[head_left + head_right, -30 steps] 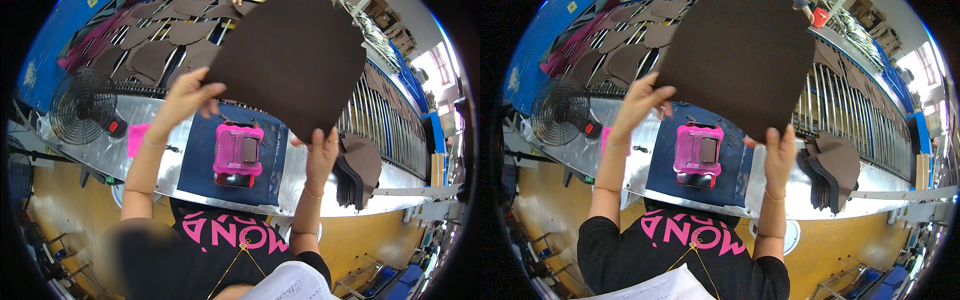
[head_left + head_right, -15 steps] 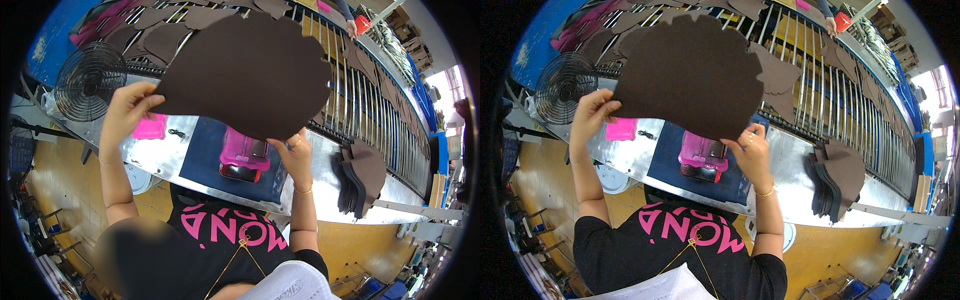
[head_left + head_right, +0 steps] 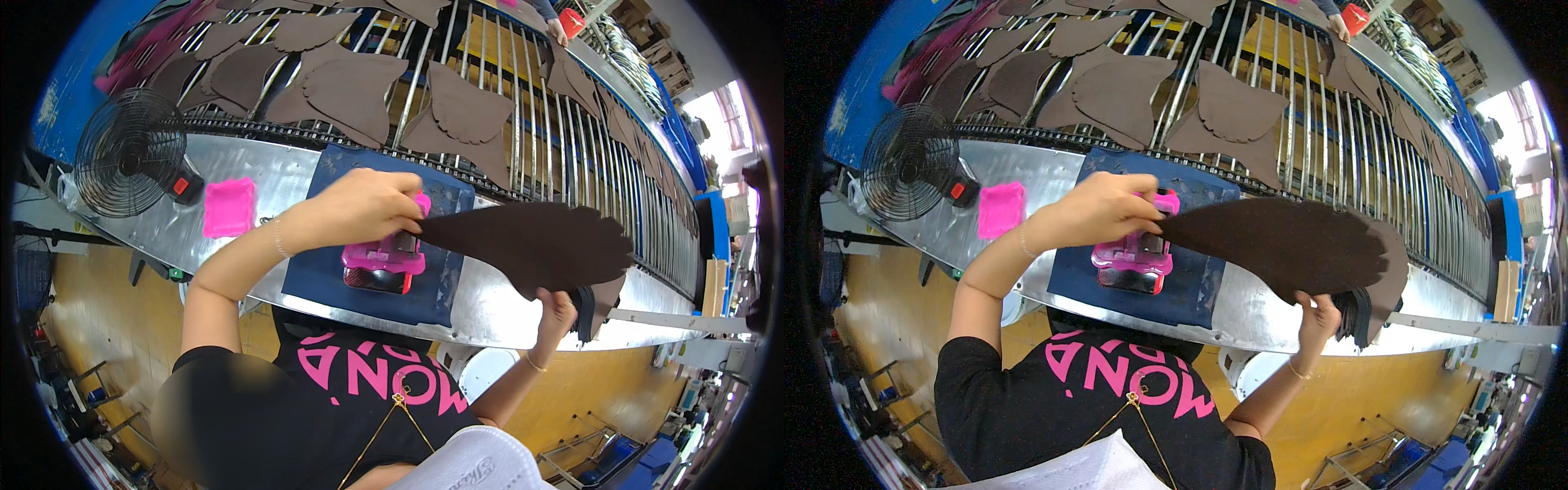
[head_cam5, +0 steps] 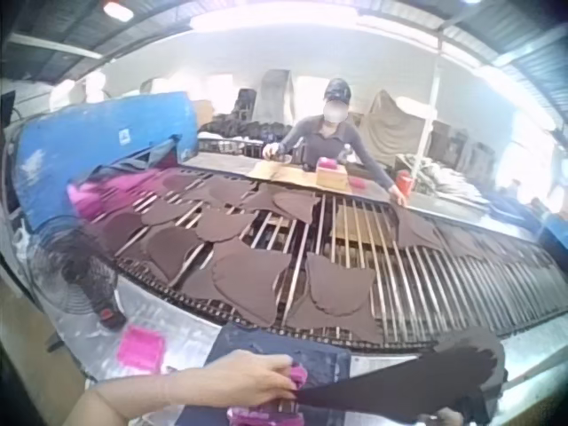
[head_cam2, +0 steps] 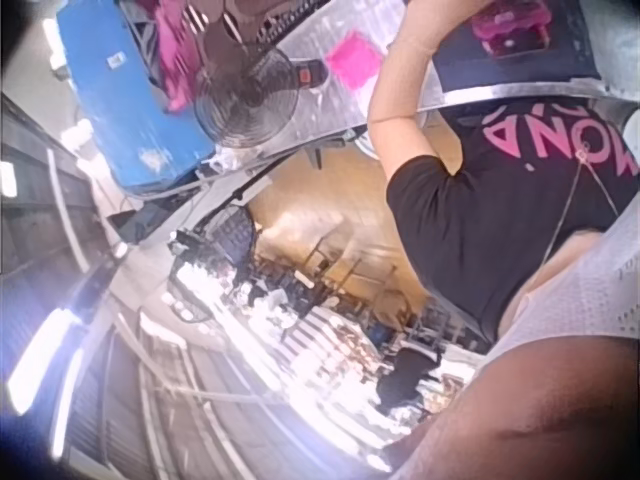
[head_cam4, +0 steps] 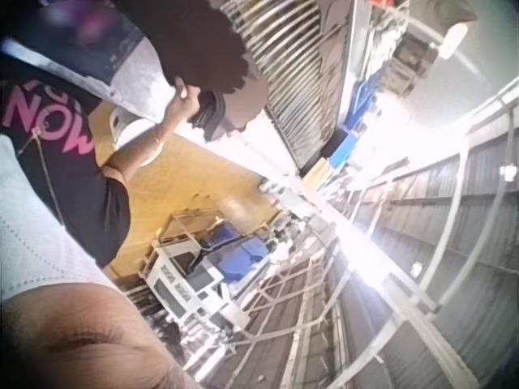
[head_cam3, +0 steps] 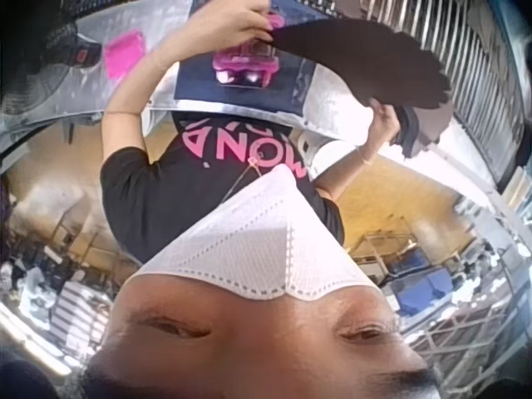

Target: The person repeatedly picks up brown fabric pieces from a stack and places them onto a moving conveyor belt in a factory setting. The pieces are arranged one by one along the belt as it moves forward.

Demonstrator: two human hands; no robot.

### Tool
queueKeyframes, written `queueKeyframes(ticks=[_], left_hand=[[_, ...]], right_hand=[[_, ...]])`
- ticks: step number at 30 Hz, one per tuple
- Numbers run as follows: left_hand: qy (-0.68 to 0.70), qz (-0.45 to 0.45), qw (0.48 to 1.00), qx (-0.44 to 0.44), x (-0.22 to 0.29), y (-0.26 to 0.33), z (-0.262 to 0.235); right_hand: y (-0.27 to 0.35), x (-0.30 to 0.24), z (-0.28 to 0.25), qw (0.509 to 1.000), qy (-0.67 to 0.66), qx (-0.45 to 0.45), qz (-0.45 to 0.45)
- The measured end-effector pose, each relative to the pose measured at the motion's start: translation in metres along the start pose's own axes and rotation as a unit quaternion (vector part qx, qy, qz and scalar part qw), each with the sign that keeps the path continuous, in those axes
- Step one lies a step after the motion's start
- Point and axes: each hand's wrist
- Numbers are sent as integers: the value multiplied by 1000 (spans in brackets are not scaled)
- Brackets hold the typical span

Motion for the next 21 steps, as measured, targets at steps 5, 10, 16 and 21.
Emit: queueKeyframes(ticks=[5,10,16,21], left_hand=[[25,90,992,-79,12,-53,21],[119,101,983,97,23,-115,-12],[-33,130,990,-46,25,-145,-13],[-9,17,1000,-9,-25,-142,12]], right_hand=[[1,-66,-65,980,-12,197,20],[-24,-120,-119,938,297,113,-139],[-82,-204,-75,819,494,-2,-292],[-127,-216,-37,808,477,13,-346]])
Point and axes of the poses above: each hand's wrist, its own y-axis away from the middle knuckle, its own z-axis out of the palm, x = y × z, and after that the axes turned 3 degrees about z, right-handed
